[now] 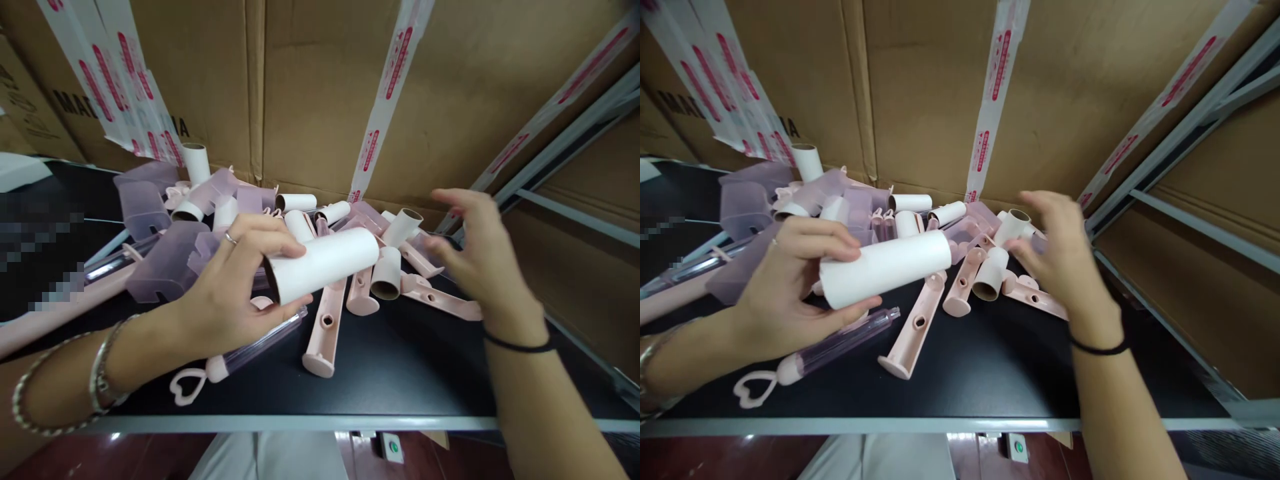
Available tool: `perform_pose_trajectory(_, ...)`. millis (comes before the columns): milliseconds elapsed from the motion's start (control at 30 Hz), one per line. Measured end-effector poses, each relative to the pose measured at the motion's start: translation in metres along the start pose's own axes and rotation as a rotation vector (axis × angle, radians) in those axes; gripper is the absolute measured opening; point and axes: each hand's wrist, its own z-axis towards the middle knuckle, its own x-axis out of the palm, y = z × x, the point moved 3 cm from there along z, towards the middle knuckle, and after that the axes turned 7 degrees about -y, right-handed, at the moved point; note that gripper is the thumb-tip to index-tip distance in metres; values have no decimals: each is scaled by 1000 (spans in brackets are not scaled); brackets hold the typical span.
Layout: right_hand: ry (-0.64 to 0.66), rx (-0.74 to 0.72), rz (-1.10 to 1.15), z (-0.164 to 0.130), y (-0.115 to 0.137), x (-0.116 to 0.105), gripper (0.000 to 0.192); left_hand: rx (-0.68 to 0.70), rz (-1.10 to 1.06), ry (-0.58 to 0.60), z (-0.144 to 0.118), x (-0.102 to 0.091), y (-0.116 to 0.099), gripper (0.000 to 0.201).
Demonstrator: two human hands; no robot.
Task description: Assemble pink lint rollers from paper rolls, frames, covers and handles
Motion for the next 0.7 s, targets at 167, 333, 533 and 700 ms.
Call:
perform_pose_trajectory(167,146,-368,306,-4,97,29,59,16,-124,139,-12,11,-3,42)
perform_pose_trajectory(333,14,-178,42,-4,50,11,42,10,-138,437,-14,13,-7,77)
perform_pose_trajectory(533,-289,378,212,-6,-43,-28,60,159,-251,941,-20,14,-26,70)
perform_pose_trajectory(700,1007,402,635,-13,-12,-19,50,166,-20,829,-31,31,-6,27)
